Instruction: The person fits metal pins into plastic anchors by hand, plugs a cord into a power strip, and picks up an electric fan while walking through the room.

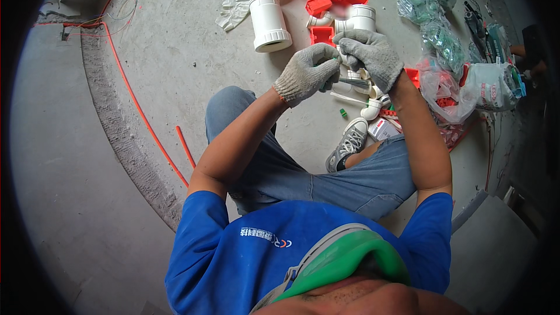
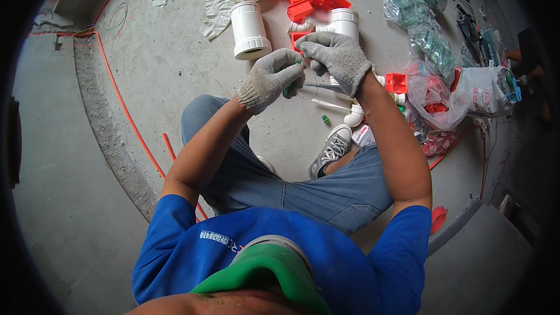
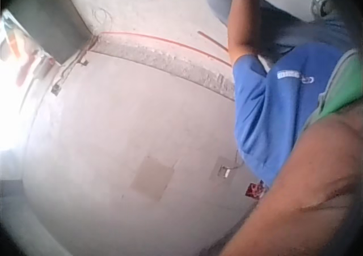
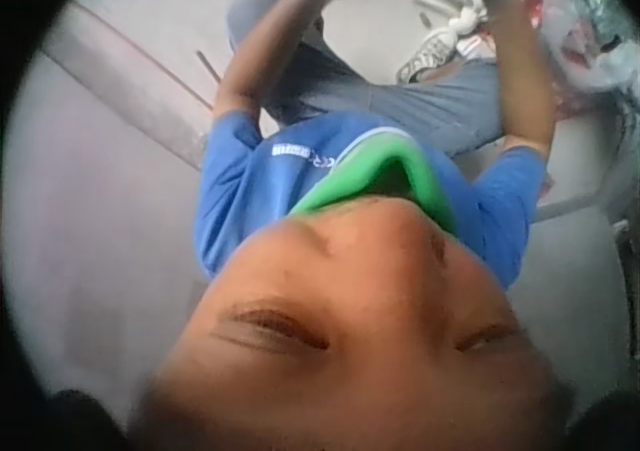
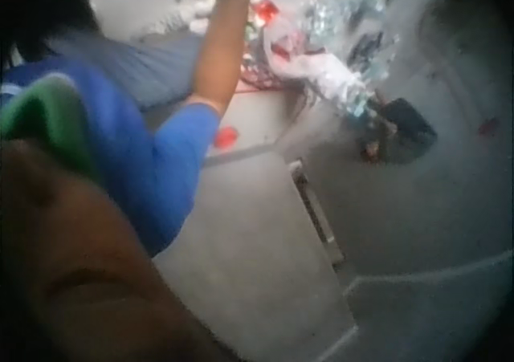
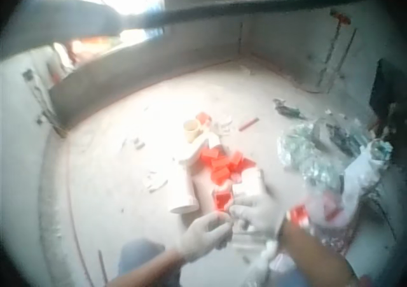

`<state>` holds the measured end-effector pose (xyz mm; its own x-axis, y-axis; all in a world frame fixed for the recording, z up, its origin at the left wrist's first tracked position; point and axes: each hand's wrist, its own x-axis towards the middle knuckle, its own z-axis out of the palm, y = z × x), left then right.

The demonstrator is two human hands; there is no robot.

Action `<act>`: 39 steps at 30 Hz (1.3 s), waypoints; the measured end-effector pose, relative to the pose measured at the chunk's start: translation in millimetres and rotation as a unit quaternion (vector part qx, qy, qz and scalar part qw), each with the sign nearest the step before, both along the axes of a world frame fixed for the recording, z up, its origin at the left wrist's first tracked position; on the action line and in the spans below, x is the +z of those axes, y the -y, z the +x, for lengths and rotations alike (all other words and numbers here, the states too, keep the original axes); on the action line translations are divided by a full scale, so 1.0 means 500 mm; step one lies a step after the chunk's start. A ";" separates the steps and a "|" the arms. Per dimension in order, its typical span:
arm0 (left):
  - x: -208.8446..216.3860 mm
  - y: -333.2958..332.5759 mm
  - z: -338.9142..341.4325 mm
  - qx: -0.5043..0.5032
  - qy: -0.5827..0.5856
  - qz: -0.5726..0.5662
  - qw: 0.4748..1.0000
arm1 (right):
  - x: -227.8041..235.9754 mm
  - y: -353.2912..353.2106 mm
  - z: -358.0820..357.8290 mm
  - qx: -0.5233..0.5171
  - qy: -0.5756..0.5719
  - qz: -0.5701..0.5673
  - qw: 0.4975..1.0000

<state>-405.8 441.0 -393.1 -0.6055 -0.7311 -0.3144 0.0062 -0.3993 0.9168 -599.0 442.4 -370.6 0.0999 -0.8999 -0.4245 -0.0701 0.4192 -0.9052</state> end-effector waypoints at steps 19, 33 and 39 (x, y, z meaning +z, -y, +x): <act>-0.005 0.027 0.029 0.012 -0.026 -0.066 0.997 | 0.014 -0.009 0.021 0.163 -0.160 0.035 0.973; -0.044 0.064 0.041 0.214 -0.203 0.125 0.947 | 0.009 -0.013 0.018 0.161 -0.121 0.095 0.975; -0.051 0.084 0.056 0.219 -0.252 0.150 0.930 | 0.010 -0.024 0.021 0.115 -0.005 0.086 0.990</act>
